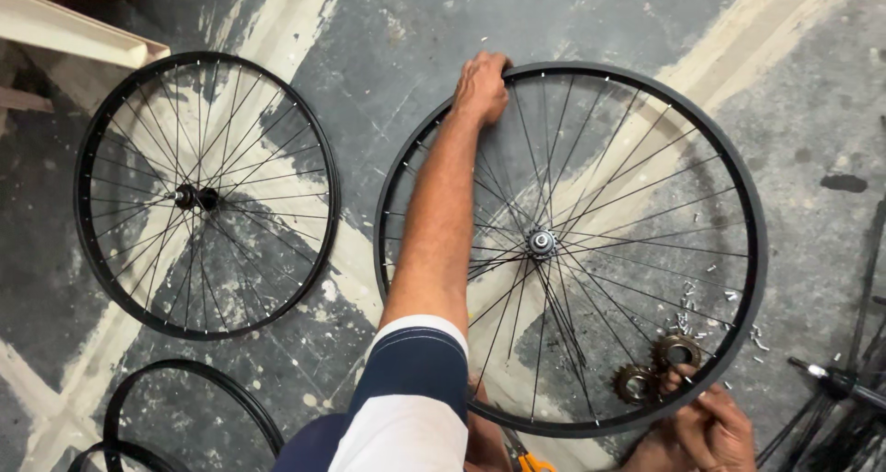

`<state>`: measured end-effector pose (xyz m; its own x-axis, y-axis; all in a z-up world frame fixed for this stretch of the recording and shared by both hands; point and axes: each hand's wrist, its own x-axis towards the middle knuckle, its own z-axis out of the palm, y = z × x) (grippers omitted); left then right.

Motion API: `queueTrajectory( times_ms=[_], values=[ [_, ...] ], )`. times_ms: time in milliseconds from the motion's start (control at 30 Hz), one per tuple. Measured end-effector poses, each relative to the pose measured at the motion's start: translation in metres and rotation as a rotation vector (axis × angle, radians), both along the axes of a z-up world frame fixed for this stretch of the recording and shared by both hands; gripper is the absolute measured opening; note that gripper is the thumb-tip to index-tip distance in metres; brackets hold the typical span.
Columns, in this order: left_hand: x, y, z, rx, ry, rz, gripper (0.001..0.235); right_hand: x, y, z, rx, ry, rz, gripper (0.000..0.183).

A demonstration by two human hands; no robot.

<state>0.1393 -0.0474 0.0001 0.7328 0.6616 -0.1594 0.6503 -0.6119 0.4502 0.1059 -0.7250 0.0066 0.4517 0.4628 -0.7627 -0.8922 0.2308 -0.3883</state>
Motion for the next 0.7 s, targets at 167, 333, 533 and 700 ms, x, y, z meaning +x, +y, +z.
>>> queueTrajectory(
  times_ms=[167,333,533,700],
  values=[
    [0.028,-0.031,0.008,0.094,-0.185,-0.096,0.037,0.001,0.002,-0.001,0.019,0.023,0.004,0.054],
    [0.068,-0.045,0.009,0.106,-0.033,-0.161,0.033,0.001,0.003,0.000,0.064,0.008,0.004,0.051],
    [0.090,-0.040,0.002,0.064,0.159,-0.220,0.027,-0.003,0.004,-0.001,-0.016,0.045,0.015,0.046],
    [0.088,-0.032,-0.004,0.065,0.151,-0.271,0.035,-0.001,0.009,0.000,-0.025,0.041,0.026,0.045]
  ],
)
